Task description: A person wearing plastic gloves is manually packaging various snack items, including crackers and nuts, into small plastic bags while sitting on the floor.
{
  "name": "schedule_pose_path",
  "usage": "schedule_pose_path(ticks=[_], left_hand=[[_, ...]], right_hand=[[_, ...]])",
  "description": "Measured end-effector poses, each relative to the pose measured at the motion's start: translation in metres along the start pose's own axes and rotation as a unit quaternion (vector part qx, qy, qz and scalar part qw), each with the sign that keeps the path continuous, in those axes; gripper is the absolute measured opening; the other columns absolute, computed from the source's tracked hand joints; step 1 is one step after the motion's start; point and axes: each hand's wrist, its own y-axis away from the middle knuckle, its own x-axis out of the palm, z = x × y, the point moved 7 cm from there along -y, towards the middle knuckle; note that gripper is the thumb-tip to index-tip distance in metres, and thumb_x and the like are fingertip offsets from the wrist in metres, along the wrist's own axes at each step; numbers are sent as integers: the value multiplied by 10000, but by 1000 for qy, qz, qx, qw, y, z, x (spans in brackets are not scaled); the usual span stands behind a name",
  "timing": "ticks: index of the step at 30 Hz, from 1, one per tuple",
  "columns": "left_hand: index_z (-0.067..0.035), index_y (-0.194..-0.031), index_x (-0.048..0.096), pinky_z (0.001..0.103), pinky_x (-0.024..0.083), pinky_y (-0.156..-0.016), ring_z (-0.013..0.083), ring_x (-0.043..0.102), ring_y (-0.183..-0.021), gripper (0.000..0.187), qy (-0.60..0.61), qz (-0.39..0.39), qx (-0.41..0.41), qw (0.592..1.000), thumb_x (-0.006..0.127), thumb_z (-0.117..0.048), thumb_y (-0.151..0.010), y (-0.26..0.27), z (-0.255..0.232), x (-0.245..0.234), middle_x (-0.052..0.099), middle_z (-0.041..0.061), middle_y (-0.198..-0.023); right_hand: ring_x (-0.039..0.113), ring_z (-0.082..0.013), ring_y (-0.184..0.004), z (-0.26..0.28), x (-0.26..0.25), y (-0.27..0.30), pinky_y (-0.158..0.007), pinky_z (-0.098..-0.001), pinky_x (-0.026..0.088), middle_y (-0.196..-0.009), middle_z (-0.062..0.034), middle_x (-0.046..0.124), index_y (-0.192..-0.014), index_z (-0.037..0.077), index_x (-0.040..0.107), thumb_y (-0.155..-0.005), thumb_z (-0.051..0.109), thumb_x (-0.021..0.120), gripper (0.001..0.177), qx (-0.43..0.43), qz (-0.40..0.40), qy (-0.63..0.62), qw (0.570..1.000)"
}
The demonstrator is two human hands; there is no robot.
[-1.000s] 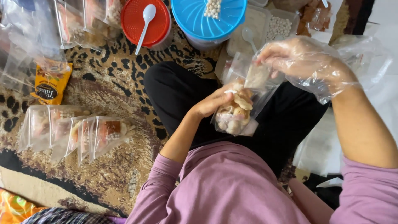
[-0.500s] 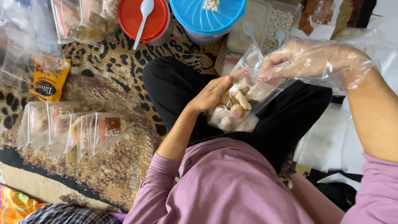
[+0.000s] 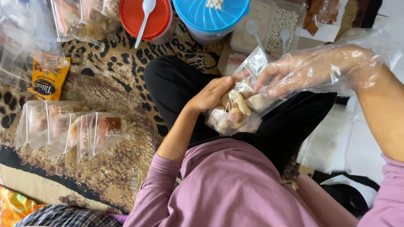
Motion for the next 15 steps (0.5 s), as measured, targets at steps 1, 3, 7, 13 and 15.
schedule_pose_path(ticks=[1,3,7,13,15], left_hand=[[-109,-1550,470,235,539,-754,121,595,-883,573,48,13,-12,999,381,-452,-1100,0,2,1,523,28,-975],[-85,-1543,460,307,644,-807,221,737,-1036,572,97,25,-23,995,399,-433,-1093,1,-1,3,741,166,-1172],[-68,-1494,518,252,560,-800,141,655,-975,560,10,43,2,999,374,-440,-1100,1,-8,1,724,102,-1064],[-134,-1551,484,174,367,-498,33,514,-578,632,-59,93,-7,994,347,-533,-1080,4,-40,9,625,-35,-704],[-123,-1537,496,169,380,-466,37,564,-585,640,-42,96,-16,994,362,-537,-1068,2,-36,6,750,11,-822]], right_hand=[[670,-106,-1181,1,2,-4,-1043,-307,498,-1279,74,747,-1290,293,764,-888,292,691,409,-31,20,21,999],[655,-28,-1382,2,4,-7,-1150,-277,499,-1489,196,724,-1385,377,734,-850,317,690,540,-62,41,42,996],[617,-39,-1413,2,12,-1,-1200,-290,426,-1488,176,711,-1322,369,772,-841,341,707,487,-36,53,55,996],[606,-176,-966,7,27,-2,-887,-348,444,-1022,-27,639,-901,91,661,-871,286,725,207,-82,76,-40,993],[587,-164,-910,4,27,-6,-857,-329,433,-974,-13,607,-961,115,680,-860,419,703,321,-55,63,30,996]])
